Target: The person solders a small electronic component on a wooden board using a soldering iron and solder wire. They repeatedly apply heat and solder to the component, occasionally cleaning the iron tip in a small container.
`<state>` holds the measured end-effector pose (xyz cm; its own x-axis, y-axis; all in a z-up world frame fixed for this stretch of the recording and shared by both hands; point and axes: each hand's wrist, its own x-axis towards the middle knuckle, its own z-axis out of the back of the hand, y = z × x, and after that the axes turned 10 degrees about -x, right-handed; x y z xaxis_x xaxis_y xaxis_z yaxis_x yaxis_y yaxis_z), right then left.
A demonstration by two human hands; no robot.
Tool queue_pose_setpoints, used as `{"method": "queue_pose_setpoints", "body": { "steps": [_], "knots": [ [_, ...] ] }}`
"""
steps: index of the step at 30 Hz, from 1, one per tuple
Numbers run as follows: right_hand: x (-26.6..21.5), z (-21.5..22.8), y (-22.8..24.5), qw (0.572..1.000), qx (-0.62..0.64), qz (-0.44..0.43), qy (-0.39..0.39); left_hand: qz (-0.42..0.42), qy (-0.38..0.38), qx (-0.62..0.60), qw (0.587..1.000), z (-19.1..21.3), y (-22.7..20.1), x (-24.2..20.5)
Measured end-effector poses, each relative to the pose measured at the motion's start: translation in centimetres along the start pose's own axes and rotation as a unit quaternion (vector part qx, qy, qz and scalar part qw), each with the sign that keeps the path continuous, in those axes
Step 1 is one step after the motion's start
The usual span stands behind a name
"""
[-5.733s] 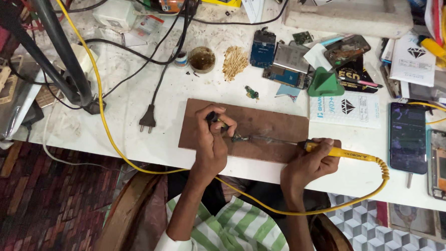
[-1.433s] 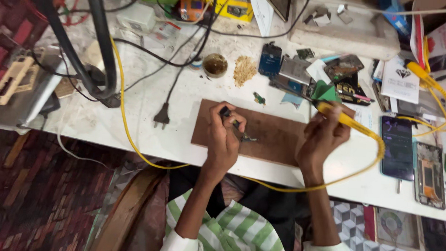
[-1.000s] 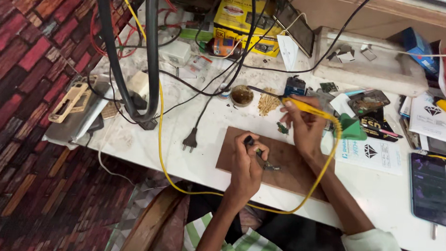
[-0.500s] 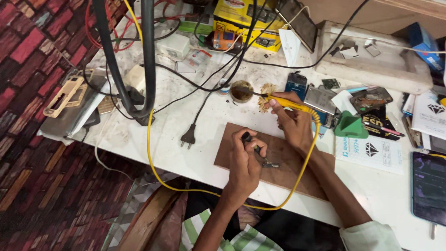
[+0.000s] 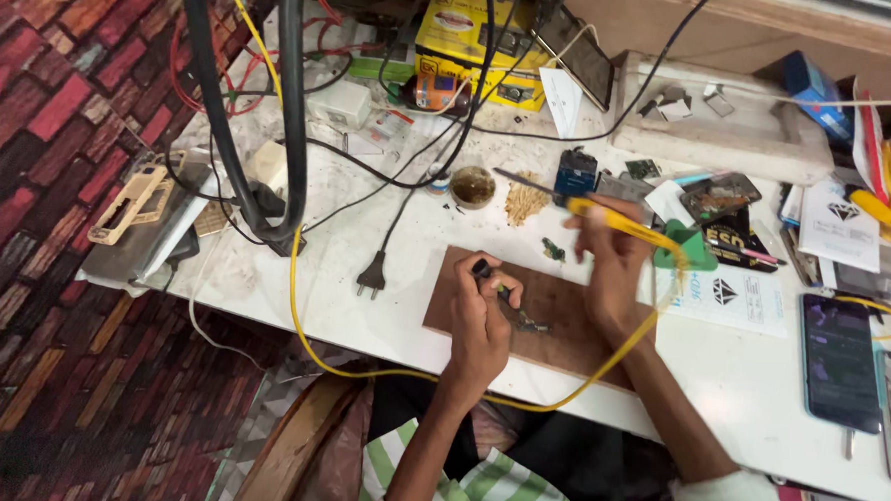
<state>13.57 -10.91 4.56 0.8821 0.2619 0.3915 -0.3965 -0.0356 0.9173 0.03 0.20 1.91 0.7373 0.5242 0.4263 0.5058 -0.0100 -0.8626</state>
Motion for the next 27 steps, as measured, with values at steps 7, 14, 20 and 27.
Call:
{"method": "queue_pose_setpoints", "body": {
  "steps": [7,14,20,27],
  "knots": [
    [-7.8,6.6,1.4,0.969,0.122,-0.003,-0.217,-0.025,0.006,-0.024,0.999,0.0,1.0,-0.4],
    [-11.5,7.5,0.3,0.942,0.174,-0.053,-0.282,-0.028,0.006,-0.043,0.999,-0.1,1.1,-0.3],
    [-12.4,6.6,-0.3,0.939,0.099,-0.061,-0.325,-0.022,0.0,-0.016,1.0,-0.1,0.6,-0.3],
    [-13.2,5.0,-0.9,0.931,-0.007,-0.012,-0.364,-0.028,0.022,-0.018,0.999,0.0,1.2,-0.4]
  ]
}}
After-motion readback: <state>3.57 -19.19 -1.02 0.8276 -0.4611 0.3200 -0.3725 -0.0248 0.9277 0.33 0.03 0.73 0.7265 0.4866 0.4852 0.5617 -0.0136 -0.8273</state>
